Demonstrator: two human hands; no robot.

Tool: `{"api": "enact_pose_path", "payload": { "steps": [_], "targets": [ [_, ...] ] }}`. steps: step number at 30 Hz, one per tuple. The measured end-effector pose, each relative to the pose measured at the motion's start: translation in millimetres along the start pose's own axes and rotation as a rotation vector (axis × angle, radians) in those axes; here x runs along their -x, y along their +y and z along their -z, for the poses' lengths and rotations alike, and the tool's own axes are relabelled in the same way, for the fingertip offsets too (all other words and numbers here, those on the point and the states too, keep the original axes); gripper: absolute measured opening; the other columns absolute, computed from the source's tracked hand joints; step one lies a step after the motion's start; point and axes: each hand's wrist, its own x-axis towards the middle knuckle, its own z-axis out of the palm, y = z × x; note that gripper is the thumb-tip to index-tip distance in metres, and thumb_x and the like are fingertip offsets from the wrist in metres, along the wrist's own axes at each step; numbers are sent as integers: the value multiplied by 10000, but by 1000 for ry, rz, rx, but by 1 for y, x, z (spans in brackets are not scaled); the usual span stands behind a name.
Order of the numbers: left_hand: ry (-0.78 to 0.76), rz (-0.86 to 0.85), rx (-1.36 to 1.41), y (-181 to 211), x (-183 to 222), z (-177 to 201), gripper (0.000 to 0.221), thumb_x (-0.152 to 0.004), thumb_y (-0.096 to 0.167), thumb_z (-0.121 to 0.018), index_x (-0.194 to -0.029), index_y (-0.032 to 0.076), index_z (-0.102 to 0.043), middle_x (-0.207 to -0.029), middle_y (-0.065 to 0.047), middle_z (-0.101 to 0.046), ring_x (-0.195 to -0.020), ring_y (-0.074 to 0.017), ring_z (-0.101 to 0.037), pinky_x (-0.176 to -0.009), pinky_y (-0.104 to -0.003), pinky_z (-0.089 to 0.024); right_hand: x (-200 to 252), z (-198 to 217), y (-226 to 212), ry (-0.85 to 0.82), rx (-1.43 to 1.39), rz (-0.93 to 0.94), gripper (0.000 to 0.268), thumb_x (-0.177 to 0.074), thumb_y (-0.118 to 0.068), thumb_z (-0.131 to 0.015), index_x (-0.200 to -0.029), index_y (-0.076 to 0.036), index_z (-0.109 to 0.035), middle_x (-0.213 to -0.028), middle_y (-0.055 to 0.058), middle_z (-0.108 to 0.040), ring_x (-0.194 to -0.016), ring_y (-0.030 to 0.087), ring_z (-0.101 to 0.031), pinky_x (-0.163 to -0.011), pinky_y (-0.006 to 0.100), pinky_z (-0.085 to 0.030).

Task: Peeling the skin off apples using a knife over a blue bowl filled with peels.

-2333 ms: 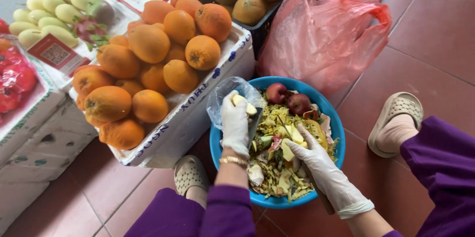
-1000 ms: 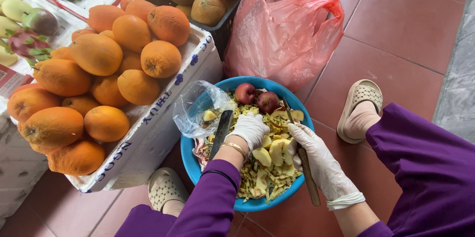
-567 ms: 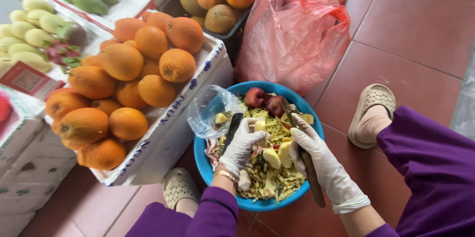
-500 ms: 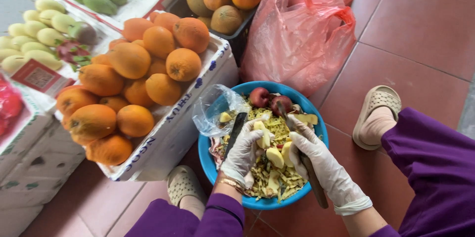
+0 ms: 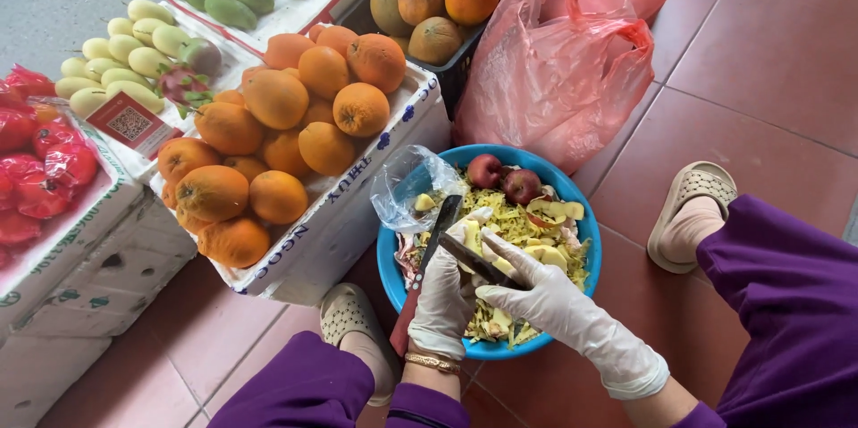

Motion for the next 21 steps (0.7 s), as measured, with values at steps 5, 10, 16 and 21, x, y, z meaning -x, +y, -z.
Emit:
{"api": "enact_pose_path", "payload": {
  "steps": [5, 10, 16, 21],
  "targets": [
    [21, -26, -2, -2, 3, 1, 469, -914, 91, -593, -1375, 0, -593, -1041, -152, -726, -757, -123, -624, -578, -200, -385, 1, -3, 6, -22, 62, 47, 785, -768, -251, -829, -1500, -315, -555, -1396, -12, -724, -1212, 113, -673, -1024, 232, -525],
    [47, -39, -5, -11, -5, 14, 452, -925, 74, -582, -1369, -13, -595, -1063, -156, -719, -800, -142, -631, -640, -223, -419, 8, -2, -4, -37, 12, 113, 681, -809, -239, -784, -1460, -174, -598, -1397, -18, -726, -1229, 97, -664, -1030, 232, -510],
    [80, -38, -14, -8, 14, -7, 433, -937, 54, -568, -1361, -28, -598, -1088, -159, -710, -851, -164, -640, -713, -251, -459, -22, -6, 38, 71, -92, 69, 570, -785, -128, -833, -1340, -104, -704, -1178, 49, -798, -1008, 125, -724, -858, 229, -594],
    [98, -44, -34, -6, 15, -14, 417, -948, 36, -557, -1355, -40, -601, -1109, -163, -702, -894, -184, -647, -774, -274, -492, -7, 5, 11, -67, -537, -141, 611, -863, -68, -729, -1461, -133, -624, -757, 105, -653, -434, 81, -397, -346, 209, -230]
  ]
}}
